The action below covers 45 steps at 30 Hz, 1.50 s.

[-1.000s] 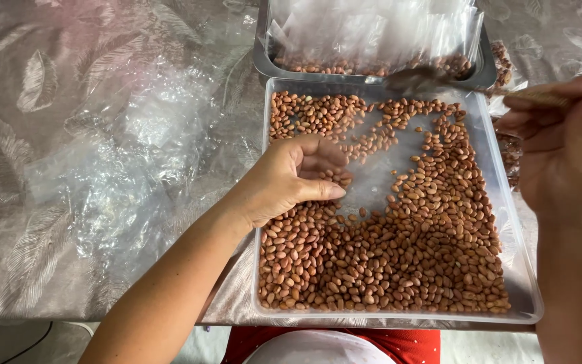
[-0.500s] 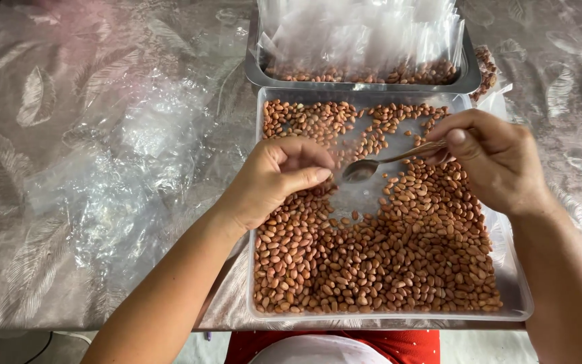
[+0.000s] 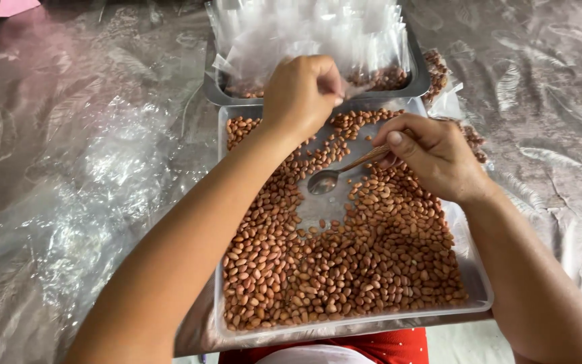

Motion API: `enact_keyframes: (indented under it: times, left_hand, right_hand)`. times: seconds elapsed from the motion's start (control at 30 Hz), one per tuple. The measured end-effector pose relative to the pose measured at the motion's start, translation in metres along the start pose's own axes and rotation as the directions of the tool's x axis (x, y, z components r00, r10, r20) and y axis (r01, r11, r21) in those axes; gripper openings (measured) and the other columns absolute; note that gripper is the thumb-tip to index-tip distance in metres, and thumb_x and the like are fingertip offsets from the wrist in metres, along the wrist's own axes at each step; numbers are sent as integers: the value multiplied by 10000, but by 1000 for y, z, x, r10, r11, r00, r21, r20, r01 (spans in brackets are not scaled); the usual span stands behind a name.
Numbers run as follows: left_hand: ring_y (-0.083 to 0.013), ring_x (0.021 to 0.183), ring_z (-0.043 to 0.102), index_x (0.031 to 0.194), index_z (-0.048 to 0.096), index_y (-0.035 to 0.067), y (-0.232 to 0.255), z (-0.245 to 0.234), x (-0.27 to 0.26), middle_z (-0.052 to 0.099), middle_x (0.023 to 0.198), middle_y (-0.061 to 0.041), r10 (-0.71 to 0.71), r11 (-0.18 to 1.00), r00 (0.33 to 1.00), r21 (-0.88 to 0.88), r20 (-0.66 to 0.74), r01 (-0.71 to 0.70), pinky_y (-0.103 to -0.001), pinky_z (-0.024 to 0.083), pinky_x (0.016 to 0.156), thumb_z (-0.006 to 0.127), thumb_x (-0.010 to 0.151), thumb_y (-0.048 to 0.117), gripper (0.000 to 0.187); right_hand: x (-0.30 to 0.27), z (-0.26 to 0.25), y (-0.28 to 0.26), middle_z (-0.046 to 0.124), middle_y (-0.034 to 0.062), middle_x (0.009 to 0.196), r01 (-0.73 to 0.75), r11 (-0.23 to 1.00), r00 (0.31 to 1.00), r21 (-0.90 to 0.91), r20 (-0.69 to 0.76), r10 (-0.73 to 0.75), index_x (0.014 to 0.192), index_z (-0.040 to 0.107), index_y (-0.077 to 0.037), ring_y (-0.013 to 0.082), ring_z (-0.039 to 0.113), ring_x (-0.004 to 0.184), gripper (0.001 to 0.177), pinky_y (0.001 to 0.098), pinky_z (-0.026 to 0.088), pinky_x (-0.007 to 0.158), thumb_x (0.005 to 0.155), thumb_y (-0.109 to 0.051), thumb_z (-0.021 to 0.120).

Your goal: Packaging peanuts into small plastic bags using a spoon

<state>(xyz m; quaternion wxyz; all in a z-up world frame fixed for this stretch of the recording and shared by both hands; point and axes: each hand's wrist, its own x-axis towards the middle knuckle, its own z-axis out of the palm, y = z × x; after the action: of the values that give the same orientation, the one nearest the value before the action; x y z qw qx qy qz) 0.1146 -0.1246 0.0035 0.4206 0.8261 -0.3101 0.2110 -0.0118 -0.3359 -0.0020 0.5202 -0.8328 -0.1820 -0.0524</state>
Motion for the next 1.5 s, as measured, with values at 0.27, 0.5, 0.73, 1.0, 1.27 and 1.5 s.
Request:
enact_keyframes:
  times: [0.27, 0.5, 0.73, 1.0, 1.27, 1.5]
  left_hand:
    - [-164, 513, 630, 586, 631, 181, -29, 62, 33, 690, 596, 37, -113, 974, 994, 198, -1, 111, -341, 494, 504, 667, 662, -47, 243]
    - [-231, 741, 732, 796, 708, 159, -33, 64, 45, 754, 801, -36, -409, 887, 895, 307, 178, 344, -383, 575, 673, 635, 713, 17, 180]
    - [-62, 337, 218, 537, 377, 208, -15, 55, 39, 268, 447, 117, -399, 896, 808, 371, 434, 244, -213, 293, 375, 550, 1094, 517, 659]
    - [-303, 868, 684, 1238, 389, 27, -7, 13, -7, 614, 999, -169, 80, 972, 995, 216, 57, -91, -421, 604, 787, 835, 783, 104, 642]
    - [-177, 759, 656, 994, 680, 60, 15, -150, -102, 720, 949, -80, -27, 973, 966, 229, 257, -34, -342, 535, 754, 699, 845, 7, 160]
    - [-241, 1024, 697, 1162, 719, 115, 8, -232, -188, 730, 1203, -58, -683, 678, 712, 506, 163, 534, -391, 569, 868, 773, 776, 115, 390]
  right_hand:
    - [0, 4, -10, 723, 88, 926, 71, 997, 996, -30, 49, -70, 1088, 675, 4, 136, 691, 780, 165, 246, 578, 699, 1069, -56, 522]
    - [2, 8, -12, 713, 72, 880, 58, 998, 996, -28, 73, -56, 1080, 671, 2, 122, 679, 764, 161, 242, 561, 682, 1058, -41, 517]
    - [2, 10, -11, 728, 68, 899, 55, 997, 995, -55, 83, -51, 1081, 679, -5, 119, 693, 760, 158, 238, 565, 677, 1053, -48, 529]
    - [3, 9, -2, 748, 122, 919, -101, 993, 990, 55, 108, 94, 1155, 662, 24, 164, 758, 838, 192, 249, 617, 735, 1074, -69, 515]
    - [8, 9, 6, 789, 159, 962, -227, 964, 951, 139, 247, 189, 1330, 646, 1, 176, 708, 822, 339, 280, 584, 757, 1016, -81, 550]
    - [4, 4, 18, 835, 170, 1065, -200, 962, 902, 186, 418, 107, 1296, 665, -1, 231, 808, 986, 338, 339, 624, 839, 987, -49, 537]
